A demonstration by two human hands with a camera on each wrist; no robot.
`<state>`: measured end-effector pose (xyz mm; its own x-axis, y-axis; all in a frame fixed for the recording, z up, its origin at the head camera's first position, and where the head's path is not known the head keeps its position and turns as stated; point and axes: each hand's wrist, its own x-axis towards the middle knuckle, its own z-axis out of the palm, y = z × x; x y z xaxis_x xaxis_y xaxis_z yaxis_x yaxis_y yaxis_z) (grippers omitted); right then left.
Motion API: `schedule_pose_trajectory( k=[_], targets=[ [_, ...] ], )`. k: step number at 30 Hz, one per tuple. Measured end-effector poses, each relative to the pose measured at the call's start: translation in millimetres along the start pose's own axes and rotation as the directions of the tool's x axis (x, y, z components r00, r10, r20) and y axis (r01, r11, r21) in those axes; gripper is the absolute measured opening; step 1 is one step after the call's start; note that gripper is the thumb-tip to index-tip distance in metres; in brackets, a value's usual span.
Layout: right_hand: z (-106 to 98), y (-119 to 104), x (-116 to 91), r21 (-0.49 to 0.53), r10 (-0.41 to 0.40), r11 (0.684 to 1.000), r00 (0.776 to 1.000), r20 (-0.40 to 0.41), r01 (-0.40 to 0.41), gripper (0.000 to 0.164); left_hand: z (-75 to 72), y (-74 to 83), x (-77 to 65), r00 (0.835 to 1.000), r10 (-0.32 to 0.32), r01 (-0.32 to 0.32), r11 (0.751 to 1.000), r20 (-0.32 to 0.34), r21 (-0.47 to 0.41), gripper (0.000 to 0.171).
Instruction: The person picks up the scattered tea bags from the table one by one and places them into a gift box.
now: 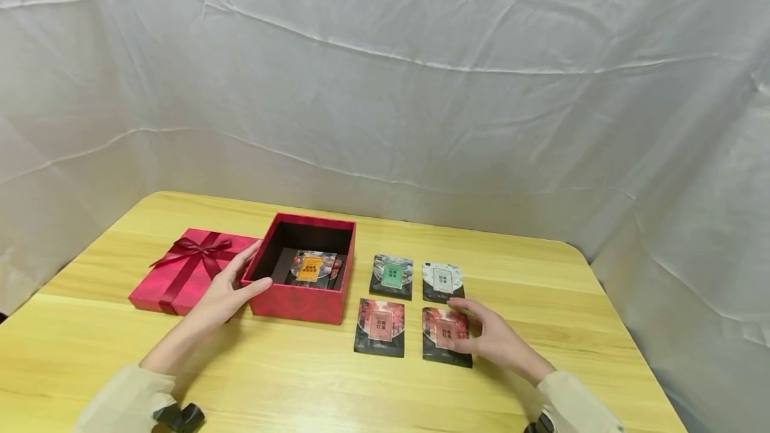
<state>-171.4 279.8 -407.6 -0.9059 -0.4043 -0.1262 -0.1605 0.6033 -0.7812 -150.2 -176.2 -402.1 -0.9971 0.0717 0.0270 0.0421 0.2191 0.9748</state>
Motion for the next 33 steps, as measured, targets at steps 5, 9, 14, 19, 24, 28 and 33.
schedule_pose_trajectory(
  k=[5, 9, 14, 19, 24, 28, 33],
  targets=[
    [-0.4, 1.6, -1.8, -0.032, 0.027, 0.999, 0.999, 0.029, -0.026, 0.08, -0.1, -0.8, -0.9, 1.0, -0.008, 0.008, 1.0, -0.002, -0.001, 0.079],
    [-1.6, 5.0, -1.8, -0.039, 0.051, 0.998, 0.997, 0.057, -0.048, 0.088, 0.6, -1.4, 0.3, 1.0, -0.012, 0.012, 1.0, 0.001, -0.005, 0.078],
    [-4.3, 9.3, -2.7, -0.071, 0.012, 0.997, 0.997, 0.074, -0.007, 0.095, 1.2, 0.0, 1.1, 1.0, -0.012, 0.012, 1.0, 0.0, -0.006, 0.078],
    [-3.3, 9.9, -4.5, -0.132, -0.072, 0.988, 0.993, 0.098, 0.085, 0.098, 1.1, 2.8, 1.2, 1.0, -0.029, 0.029, 1.0, 0.0, -0.001, 0.08],
    [0.9, 12.1, -4.1, -0.172, -0.146, 0.972, 0.985, 0.09, 0.16, 0.096, 0.3, 2.1, 1.4, 1.0, -0.013, 0.013, 1.0, 0.002, 0.0, 0.081],
    [3.4, 13.9, -4.5, -0.19, -0.163, 0.966, 0.984, 0.074, 0.175, 0.095, 0.4, 1.6, 1.4, 1.0, -0.007, 0.007, 1.0, 0.007, 0.001, 0.081],
    [4.7, 14.3, -4.7, -0.196, -0.142, 0.969, 0.988, 0.063, 0.152, 0.095, 0.2, 1.6, 0.9, 1.0, -0.011, 0.011, 1.0, 0.003, -0.01, 0.08]
  ],
)
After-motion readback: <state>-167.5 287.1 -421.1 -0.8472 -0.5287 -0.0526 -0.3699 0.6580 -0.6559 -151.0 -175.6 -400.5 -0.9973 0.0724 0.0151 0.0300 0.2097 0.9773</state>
